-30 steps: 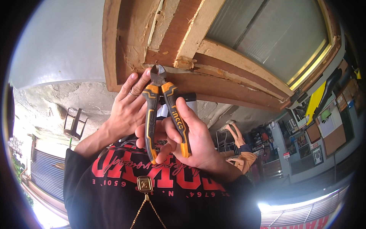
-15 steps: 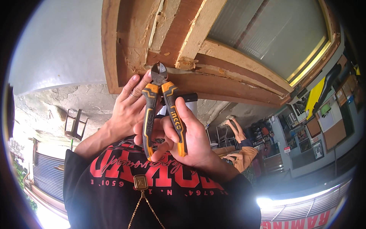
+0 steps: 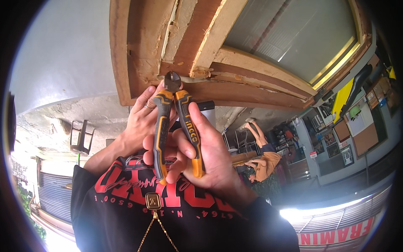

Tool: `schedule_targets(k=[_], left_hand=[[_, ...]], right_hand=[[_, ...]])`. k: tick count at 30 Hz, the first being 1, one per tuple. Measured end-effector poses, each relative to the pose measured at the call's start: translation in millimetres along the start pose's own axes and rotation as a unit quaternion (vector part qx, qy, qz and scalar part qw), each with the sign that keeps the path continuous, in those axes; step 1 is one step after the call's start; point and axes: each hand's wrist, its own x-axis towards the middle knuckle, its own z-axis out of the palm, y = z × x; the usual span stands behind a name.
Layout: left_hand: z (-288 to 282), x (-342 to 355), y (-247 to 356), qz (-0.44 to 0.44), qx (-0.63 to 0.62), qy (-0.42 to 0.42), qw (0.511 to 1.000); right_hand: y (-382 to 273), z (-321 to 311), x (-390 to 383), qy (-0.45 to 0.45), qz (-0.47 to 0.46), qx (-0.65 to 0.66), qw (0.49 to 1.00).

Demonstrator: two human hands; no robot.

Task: The person uses pliers to pry and remove loose wood fragments and nails from a wooden frame. They also use a screwdriver to assist in the removal process. The person flips the frame over to work on different sections.

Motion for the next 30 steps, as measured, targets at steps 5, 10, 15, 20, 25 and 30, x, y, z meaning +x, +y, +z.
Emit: schedule_targets(k=[5, 10, 15, 20, 25, 30], left_hand=[[-4.9, 0.4, -3.7, 0.008, -0.055, -0.023, 0.998], [-4.5, 1.3, -4.0, 0.011, -0.046, -0.026, 0.999], [-4.2, 0.6, -4.3, 0.016, -0.039, -0.024, 0.999], [-7.8, -0.6, -5.6, 0.014, -0.054, -0.033, 0.998], [-5.9, -1.7, -4.4, 0.001, -0.061, -0.015, 0.998], [-1.6, -1.6, -3.4, -0.002, -0.047, 0.019, 0.999]], right_hand=[[-3.6, 12.3, -2.6, 0.042, -0.009, -0.006, 0.999], [-9.4, 19.4, -7.0, 0.099, -0.005, -0.052, 0.994], [-4.9, 19.5, -4.6, 0.102, -0.026, -0.084, 0.991], [-2.2, 7.3, -3.1, 0.111, -0.052, -0.138, 0.983], [-26.4, -6.5, -12.0, 0.085, -0.001, -0.152, 0.985], [-48.1, 23.2, -32.2, 0.182, 0.025, -0.417, 0.890]])
